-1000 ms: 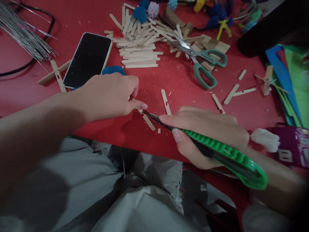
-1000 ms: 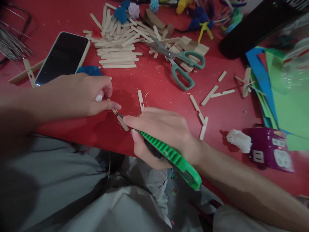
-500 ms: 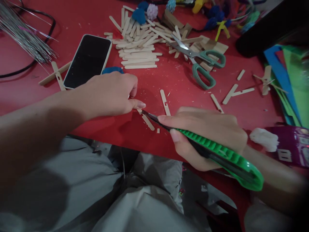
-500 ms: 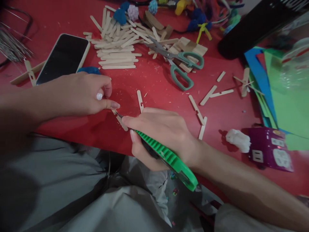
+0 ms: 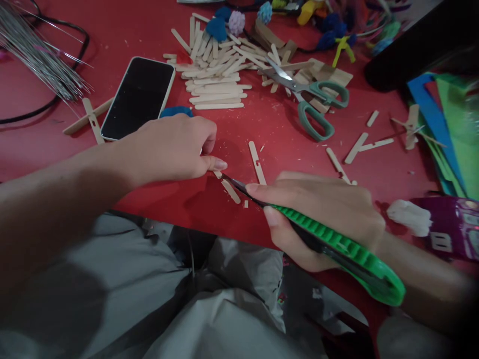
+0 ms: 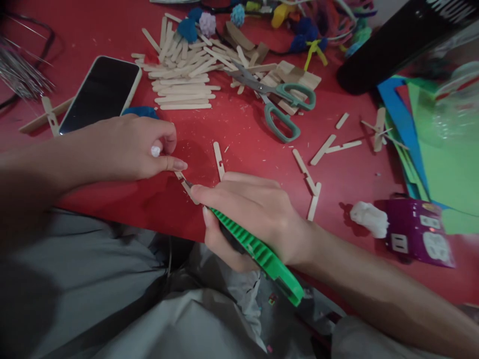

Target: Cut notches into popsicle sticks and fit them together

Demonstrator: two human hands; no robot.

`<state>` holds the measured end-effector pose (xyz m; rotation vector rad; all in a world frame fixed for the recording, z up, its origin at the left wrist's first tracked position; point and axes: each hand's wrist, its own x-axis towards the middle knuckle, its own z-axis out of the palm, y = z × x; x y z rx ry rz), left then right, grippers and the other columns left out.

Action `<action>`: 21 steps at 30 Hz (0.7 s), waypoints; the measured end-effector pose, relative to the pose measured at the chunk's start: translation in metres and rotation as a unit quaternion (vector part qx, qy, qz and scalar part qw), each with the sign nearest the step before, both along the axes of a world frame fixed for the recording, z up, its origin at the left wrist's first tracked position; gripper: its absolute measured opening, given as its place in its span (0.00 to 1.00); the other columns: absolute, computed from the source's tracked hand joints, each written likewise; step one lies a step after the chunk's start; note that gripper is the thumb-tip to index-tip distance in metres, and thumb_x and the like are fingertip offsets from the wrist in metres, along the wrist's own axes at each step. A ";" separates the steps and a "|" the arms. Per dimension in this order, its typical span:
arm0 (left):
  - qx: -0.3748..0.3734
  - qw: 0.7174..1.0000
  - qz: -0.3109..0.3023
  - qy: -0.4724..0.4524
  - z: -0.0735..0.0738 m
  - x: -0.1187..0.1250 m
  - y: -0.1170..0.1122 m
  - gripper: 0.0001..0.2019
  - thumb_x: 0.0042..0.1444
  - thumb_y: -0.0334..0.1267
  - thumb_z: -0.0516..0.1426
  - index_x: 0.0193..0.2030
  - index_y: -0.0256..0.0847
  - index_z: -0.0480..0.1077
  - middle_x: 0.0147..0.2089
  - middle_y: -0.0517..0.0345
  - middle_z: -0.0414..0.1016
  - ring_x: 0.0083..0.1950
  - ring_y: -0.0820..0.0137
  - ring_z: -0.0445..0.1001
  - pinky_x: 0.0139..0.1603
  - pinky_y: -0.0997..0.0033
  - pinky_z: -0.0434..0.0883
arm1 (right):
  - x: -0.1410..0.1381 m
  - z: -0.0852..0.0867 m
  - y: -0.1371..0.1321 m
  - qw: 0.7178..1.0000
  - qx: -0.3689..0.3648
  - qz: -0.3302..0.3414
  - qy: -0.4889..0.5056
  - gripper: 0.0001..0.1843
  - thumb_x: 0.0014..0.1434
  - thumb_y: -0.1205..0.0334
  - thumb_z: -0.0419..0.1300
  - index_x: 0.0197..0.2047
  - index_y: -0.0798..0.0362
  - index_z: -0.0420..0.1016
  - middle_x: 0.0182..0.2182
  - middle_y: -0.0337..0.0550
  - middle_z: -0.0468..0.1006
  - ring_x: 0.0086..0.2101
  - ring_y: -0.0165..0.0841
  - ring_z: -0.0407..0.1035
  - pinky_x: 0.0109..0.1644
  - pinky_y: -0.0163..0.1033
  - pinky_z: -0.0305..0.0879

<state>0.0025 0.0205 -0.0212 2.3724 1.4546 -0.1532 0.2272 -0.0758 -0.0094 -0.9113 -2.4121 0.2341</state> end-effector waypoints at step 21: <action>0.011 1.000 -0.013 -0.007 0.000 0.002 -0.004 0.22 0.52 0.63 0.55 0.41 0.47 0.73 0.39 0.55 0.79 0.44 0.57 0.78 0.43 0.63 0.70 | -0.003 -0.010 -0.011 0.997 0.017 -0.043 0.059 0.15 0.58 0.73 0.57 0.47 0.50 0.74 0.30 0.41 0.81 0.28 0.34 0.76 0.33 0.39 0.77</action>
